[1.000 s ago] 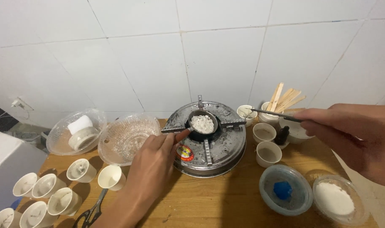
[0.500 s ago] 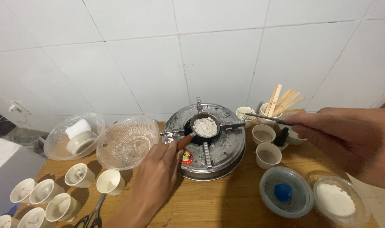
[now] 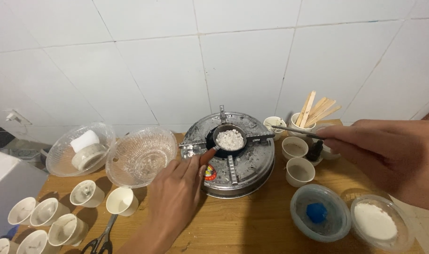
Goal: Preparing candle materials by scooping powder into a cup, mixing blue dye into a container, and using a small burner.
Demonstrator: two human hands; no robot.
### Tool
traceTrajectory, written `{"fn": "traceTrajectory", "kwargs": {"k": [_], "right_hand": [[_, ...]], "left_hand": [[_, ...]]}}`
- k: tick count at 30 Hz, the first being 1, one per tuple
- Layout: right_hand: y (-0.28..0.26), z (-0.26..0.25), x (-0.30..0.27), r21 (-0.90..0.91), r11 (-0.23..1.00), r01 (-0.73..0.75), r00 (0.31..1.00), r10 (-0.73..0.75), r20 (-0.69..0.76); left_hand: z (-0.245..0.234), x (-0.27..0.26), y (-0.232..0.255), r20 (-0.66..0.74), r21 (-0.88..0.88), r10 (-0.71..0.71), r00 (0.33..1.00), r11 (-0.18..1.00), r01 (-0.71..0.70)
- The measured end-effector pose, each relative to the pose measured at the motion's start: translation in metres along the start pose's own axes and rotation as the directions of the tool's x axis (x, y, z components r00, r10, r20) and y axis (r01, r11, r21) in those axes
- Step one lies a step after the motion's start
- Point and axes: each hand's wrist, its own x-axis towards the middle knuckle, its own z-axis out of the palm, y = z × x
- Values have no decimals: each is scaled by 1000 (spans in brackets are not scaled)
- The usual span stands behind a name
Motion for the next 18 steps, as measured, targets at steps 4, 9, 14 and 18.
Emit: {"fn": "traceTrajectory", "kwargs": {"k": [4,9,14,18], "right_hand": [[12,0,-1,-80,989,121,993,-122,-3],[17,3,-1,-68,996,62,998,-60,33],[5,1,-2,11,996,93,996,-93,-5],[9,2,-3,-11,997,74,997,-73,24]], "left_hand": [[-10,8,3,9,59,51,999,997,-51],[4,0,-6,42,39,30,999,999,-31],[3,0,-3,44,-14,4,999,1000,-3],[6,-2,-4,57,-34,2,998,999,0]]}}
